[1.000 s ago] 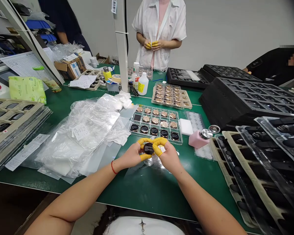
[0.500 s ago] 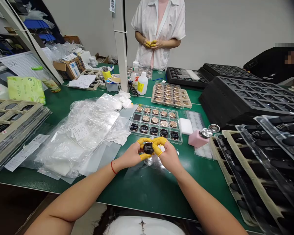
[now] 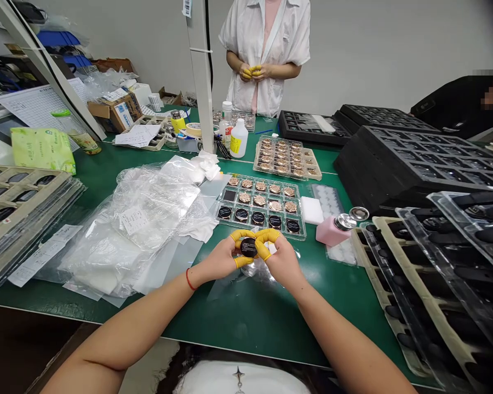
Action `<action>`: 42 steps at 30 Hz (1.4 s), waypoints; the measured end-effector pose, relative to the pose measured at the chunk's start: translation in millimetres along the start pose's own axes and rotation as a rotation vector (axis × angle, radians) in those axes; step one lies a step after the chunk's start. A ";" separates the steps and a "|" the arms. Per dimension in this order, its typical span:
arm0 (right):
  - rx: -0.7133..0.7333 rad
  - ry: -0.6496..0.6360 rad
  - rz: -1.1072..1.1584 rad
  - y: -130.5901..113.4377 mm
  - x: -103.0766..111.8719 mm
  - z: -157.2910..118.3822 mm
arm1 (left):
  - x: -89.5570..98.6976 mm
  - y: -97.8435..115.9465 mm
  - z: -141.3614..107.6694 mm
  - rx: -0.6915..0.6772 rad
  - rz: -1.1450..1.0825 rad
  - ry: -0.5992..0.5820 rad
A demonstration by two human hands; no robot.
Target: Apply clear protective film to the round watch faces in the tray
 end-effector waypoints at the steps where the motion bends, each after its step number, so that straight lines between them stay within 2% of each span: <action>1: 0.011 0.003 -0.017 -0.1 -0.2 0.1 | -0.2 0.1 -0.1 0.001 0.001 0.000; 4: 0.123 0.011 -0.122 0.0 5.6 2.0 | -0.4 -0.5 -0.1 0.017 -0.008 0.011; 7: 0.214 -0.007 -0.332 8.7 23.2 6.4 | -0.2 -0.7 0.3 0.037 -0.022 0.034; 11: 0.058 -0.218 -0.663 43.2 44.9 8.3 | -0.8 2.5 0.4 0.079 -0.035 0.008; 13: 0.006 -0.280 -0.732 62.6 48.1 4.5 | -0.9 5.2 0.1 0.096 -0.032 0.010; 16: 0.005 -0.202 -0.733 83.1 47.3 -1.8 | -1.2 7.2 -0.5 0.108 -0.033 0.008; 18: 0.041 -0.159 -0.718 87.6 46.5 -4.0 | -1.6 6.5 -0.8 0.100 -0.036 0.001; 21: 0.113 -0.057 -0.599 75.7 48.8 -5.7 | -1.9 2.8 -0.9 0.077 -0.026 0.014; 24: 0.172 0.120 -0.378 44.8 48.1 -12.3 | -2.8 -1.6 -0.7 0.063 -0.024 0.025; 26: 0.276 0.121 -0.302 21.0 38.1 -19.4 | -3.7 -2.9 -0.8 0.050 -0.023 0.030; 29: 0.449 0.051 -0.359 -2.5 14.8 -26.1 | -4.7 -1.1 -1.7 0.012 -0.014 0.019; 31: 0.495 0.065 -0.427 -5.1 2.9 -23.5 | -4.6 1.5 -2.5 -0.012 -0.001 0.002; 34: 0.487 0.118 -0.488 2.0 -3.0 -10.7 | -3.7 3.3 -3.0 -0.013 0.028 -0.019; 38: 0.416 0.081 -0.480 9.0 4.5 6.1 | -2.9 0.6 -2.1 0.001 0.041 -0.012; 42: 0.362 0.061 -0.322 5.1 17.8 6.3 | -2.7 -1.2 -1.0 0.007 0.070 0.025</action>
Point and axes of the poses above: each hand's wrist, its own z-axis towards the middle knuckle, its own x-axis out of the back of the hand, y = z × x, the point moved 2 cm from there along z, towards the middle knuckle, and after that the axes turned 1 degree about z, right-handed, at the moved point
